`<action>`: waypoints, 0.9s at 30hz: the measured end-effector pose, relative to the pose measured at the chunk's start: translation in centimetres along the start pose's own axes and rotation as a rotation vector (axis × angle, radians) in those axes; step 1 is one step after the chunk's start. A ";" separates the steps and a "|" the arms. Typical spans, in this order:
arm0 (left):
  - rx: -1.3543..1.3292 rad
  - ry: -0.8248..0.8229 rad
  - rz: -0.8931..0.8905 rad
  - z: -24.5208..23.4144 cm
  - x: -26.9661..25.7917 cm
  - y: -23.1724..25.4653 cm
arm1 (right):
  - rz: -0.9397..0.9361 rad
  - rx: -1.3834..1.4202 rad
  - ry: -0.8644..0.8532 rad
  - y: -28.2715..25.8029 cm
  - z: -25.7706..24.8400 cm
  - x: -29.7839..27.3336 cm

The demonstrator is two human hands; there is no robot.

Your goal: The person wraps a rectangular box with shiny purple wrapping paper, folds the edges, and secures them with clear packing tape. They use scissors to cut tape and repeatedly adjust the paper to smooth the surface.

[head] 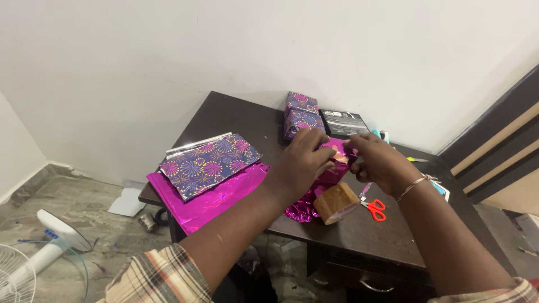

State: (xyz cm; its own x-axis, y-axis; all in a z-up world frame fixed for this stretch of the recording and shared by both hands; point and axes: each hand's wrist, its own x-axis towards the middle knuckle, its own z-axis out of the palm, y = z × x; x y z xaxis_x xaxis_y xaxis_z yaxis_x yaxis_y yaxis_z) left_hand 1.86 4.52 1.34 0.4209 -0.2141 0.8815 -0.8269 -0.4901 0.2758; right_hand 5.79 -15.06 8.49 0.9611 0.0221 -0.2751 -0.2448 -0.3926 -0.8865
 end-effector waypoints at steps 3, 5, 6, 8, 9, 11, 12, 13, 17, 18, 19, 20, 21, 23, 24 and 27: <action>0.002 0.050 -0.001 0.1 -0.1 0.2 | -0.013 0.002 0.028 0.2 -0.1 -1.0; -0.008 0.032 -0.011 0.0 0.1 0.1 | 0.004 -0.033 0.047 0.7 0.0 -1.7; -0.017 0.023 -0.020 0.0 0.1 0.2 | -0.031 -0.008 0.009 1.1 0.0 -1.9; -0.022 0.025 -0.033 -0.1 0.2 0.2 | -0.100 0.043 -0.064 2.0 -0.2 -2.0; -0.025 0.026 -0.038 -0.1 0.3 0.3 | -0.095 0.061 -0.061 2.7 -0.4 -1.9; -0.030 0.018 -0.055 -0.3 0.5 0.4 | -0.088 0.099 -0.057 3.9 -0.8 -1.4; -0.033 0.016 -0.062 -0.4 0.7 0.5 | -0.084 0.148 -0.080 4.6 -1.0 -1.2; -0.054 0.024 -0.056 -0.5 0.7 0.5 | -0.079 0.197 -0.102 5.2 -1.2 -0.9; -0.092 0.053 -0.055 -0.7 1.1 0.7 | -0.150 0.379 -0.105 6.7 -1.9 -0.2; -0.092 0.057 -0.064 -0.6 1.0 0.7 | -0.185 0.368 -0.083 6.8 -1.9 -0.1; -0.067 0.050 -0.084 -0.5 0.9 0.8 | -0.220 0.356 -0.060 6.7 -1.8 0.0; -0.043 0.044 -0.101 -0.2 1.0 0.9 | -0.258 0.344 -0.034 6.4 -1.8 -0.1; -0.020 0.038 -0.117 0.0 1.0 0.9 | -0.353 0.268 0.025 6.1 -1.5 -0.3; -0.002 0.041 -0.106 0.3 1.0 0.8 | -0.543 0.111 0.145 5.5 -0.6 -1.0; 0.008 0.043 -0.102 0.3 1.0 0.8 | -0.590 0.025 0.195 5.1 -0.2 -1.5; -0.022 0.050 -0.116 0.2 0.9 0.8 | -0.670 -0.257 0.337 4.1 1.1 -2.8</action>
State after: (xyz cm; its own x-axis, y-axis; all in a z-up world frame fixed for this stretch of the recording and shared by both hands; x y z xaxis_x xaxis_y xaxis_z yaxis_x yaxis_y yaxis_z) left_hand 1.60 3.79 2.27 0.4958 -0.1147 0.8608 -0.7819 -0.4903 0.3850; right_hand 2.00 -15.67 5.21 0.8904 0.0657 0.4504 0.3973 -0.5951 -0.6986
